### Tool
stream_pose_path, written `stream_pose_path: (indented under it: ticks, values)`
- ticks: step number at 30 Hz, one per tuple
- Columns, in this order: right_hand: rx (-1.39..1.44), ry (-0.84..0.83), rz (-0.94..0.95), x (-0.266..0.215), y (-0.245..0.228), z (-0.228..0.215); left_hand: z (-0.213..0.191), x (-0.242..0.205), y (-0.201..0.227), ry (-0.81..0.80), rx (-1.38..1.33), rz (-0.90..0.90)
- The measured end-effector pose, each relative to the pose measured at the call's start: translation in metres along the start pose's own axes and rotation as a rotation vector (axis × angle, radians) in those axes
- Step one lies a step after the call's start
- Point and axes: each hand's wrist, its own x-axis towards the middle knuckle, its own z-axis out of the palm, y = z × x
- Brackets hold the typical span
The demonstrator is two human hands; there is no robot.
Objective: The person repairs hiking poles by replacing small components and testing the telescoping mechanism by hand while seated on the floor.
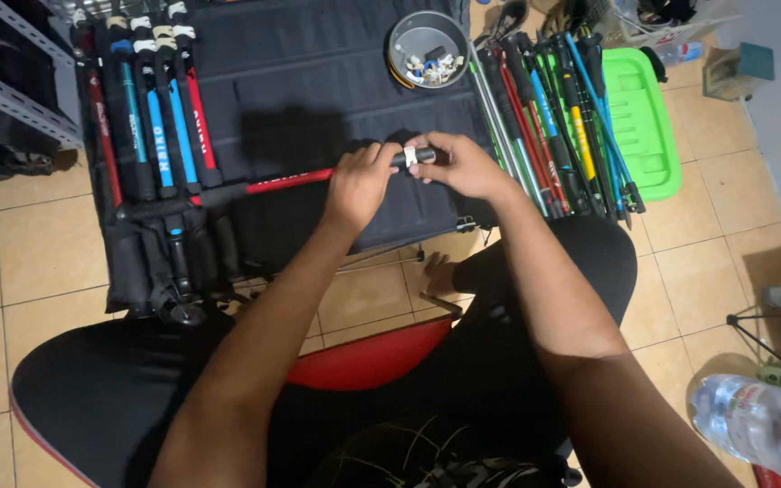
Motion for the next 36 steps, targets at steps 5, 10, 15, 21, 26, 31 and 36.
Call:
stream_pose_path:
  ticks: [5, 10, 15, 21, 26, 31, 36]
  values:
    - [0.012, 0.036, 0.09, 0.006, 0.013, -0.001, -0.005, 0.001, 0.0, -0.05, -0.04, -0.006]
    - [0.183, 0.131, 0.305, 0.013, 0.043, 0.004, 0.001, -0.007, 0.001, -0.055, -0.084, 0.021]
    - [0.328, 0.216, 0.47, 0.027, 0.094, 0.013, 0.027, -0.018, 0.0, -0.13, -0.082, 0.007]
    - [0.327, 0.269, 0.523, 0.037, 0.127, 0.016, 0.043, -0.019, -0.006, -0.306, -0.131, -0.022]
    - [0.326, 0.282, 0.516, 0.039, 0.13, 0.019, 0.036, -0.008, -0.007, -0.474, -0.19, -0.092]
    - [0.312, 0.265, 0.51, 0.036, 0.125, 0.02, 0.033, -0.005, -0.009, -0.613, -0.229, -0.113]
    - [0.325, 0.293, 0.448, 0.03, 0.097, 0.025, 0.043, -0.006, -0.016, -0.62, -0.214, -0.119]
